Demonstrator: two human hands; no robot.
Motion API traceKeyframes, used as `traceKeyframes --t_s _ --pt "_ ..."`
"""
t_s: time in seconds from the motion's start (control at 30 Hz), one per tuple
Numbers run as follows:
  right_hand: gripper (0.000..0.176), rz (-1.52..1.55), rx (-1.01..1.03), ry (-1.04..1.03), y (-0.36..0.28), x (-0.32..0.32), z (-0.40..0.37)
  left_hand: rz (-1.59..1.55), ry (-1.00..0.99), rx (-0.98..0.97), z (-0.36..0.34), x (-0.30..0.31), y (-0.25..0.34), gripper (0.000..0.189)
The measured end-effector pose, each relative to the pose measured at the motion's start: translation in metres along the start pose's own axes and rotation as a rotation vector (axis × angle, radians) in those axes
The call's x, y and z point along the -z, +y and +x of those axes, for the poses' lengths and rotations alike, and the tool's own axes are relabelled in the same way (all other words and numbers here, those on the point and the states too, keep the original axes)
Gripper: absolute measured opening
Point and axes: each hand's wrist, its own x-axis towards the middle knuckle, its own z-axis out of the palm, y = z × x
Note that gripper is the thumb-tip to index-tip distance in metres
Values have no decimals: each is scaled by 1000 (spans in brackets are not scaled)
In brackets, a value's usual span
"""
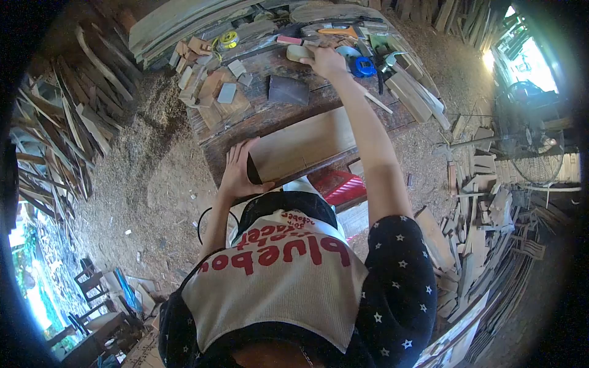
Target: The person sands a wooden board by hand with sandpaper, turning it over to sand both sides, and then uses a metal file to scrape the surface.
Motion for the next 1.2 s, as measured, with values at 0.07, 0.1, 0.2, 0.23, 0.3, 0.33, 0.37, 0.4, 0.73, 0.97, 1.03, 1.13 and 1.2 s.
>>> traceKeyframes --t_s 0.07,0.1,0.2,0.23,0.3,0.33,0.37,0.4,0.73,0.97,1.03,1.13,1.2 --pt "48 -38 21 -16 -7 -16 0 -1 17 -13 -12 4 3 104" --pt "48 -70 27 0 13 -14 21 -19 45 -29 13 -8 -1 104" --pt "45 60 236 318 8 -35 9 0 48 -12 7 1 2 104" --pt "45 199 330 345 -12 -17 -22 -18 44 -2 8 2 3 103" --pt "52 296 286 111 -30 -21 -50 -35 38 6 7 3 3 103" --pt "55 225 290 87 -38 -27 -63 -29 47 -13 8 2 2 102" --pt "57 155 291 64 -46 -34 -74 -24 54 -33 8 1 2 101" --pt "58 31 281 125 -50 -44 -78 -24 48 -35 7 0 1 101" --pt "52 514 107 270 -54 -16 -96 0 108 -85 2 -3 0 96" --pt "48 1843 -182 -151 -67 9 -185 -654 329 41 30 6 24 56" --pt "45 1865 -74 -261 -78 8 -208 -610 284 86 33 9 44 51" --pt "45 1802 -172 -215 -88 0 -235 -574 221 135 33 -7 50 41" --pt "43 1754 -259 -201 -83 -5 -244 -589 275 117 31 -17 51 27"
